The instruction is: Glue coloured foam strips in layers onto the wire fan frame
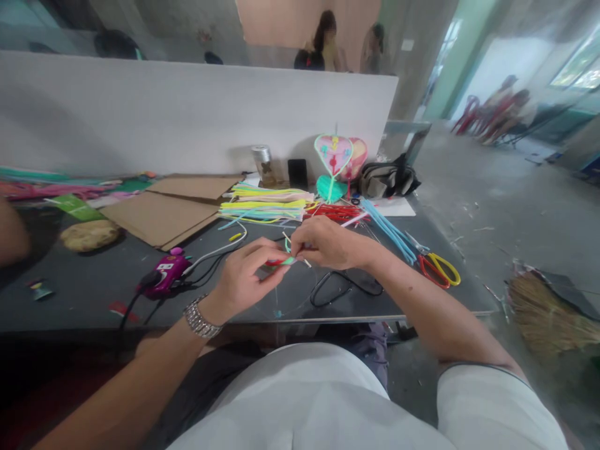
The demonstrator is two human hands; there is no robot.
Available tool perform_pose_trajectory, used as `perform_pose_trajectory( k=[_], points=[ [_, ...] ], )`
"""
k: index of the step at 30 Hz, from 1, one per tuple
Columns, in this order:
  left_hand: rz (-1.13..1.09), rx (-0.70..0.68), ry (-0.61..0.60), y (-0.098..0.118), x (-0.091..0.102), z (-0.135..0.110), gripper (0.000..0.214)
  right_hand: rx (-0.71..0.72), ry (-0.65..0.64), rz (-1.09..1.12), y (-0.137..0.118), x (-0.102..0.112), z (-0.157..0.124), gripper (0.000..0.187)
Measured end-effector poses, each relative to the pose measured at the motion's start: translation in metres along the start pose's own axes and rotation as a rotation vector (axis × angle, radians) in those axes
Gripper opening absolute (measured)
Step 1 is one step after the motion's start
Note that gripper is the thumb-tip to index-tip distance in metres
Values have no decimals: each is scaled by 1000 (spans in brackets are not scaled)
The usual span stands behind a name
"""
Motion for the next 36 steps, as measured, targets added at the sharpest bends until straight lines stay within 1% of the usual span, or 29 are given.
perform_pose_trajectory(
  k=[5,9,12,15,18,20,22,24,25,27,29,31,32,34,36],
  points=[
    [-45,-53,-4,9,2,1,18,-114,-79,306,7,-2,-2,10],
    [-72,-97,8,19,7,4,20,-136,-123,507,10,-5,-3,11],
    [-90,-128,7,26,10,5,19,-142,-129,643,12,-10,-2,15],
    [-99,-148,6,31,14,5,20,-135,-102,778,12,-16,-1,22],
    [-106,-157,15,36,22,6,21,-105,-68,898,6,-20,0,26],
    [-94,-157,33,41,32,8,24,-93,-19,961,-1,-17,2,26],
    [-65,-143,76,45,44,12,29,-85,54,988,-11,-10,6,25],
    [-5,-118,166,48,61,17,31,-67,147,958,-24,2,11,21],
    [40,-99,232,48,69,18,31,-52,203,912,-31,9,14,19],
    [142,-49,378,48,85,18,27,-15,334,768,-44,22,19,15],
    [195,11,470,43,91,13,25,29,456,592,-53,28,22,11],
    [139,94,483,33,85,3,23,80,536,416,-57,24,26,7],
    [62,156,482,24,79,-5,21,107,552,330,-58,18,28,6],
    [-171,342,507,2,64,-27,17,143,549,165,-57,-2,33,7],
    [-461,575,578,-21,46,-54,15,147,519,40,-54,-24,39,8]
  ],
)
Point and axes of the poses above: each hand's wrist, its own z-axis towards the middle knuckle, its own x-axis out of the back of the hand, y = z × x, the point moved 7 cm from there along z, towards the middle knuckle, and after that the axes turned 8 degrees about x, right-handed, at the moved point
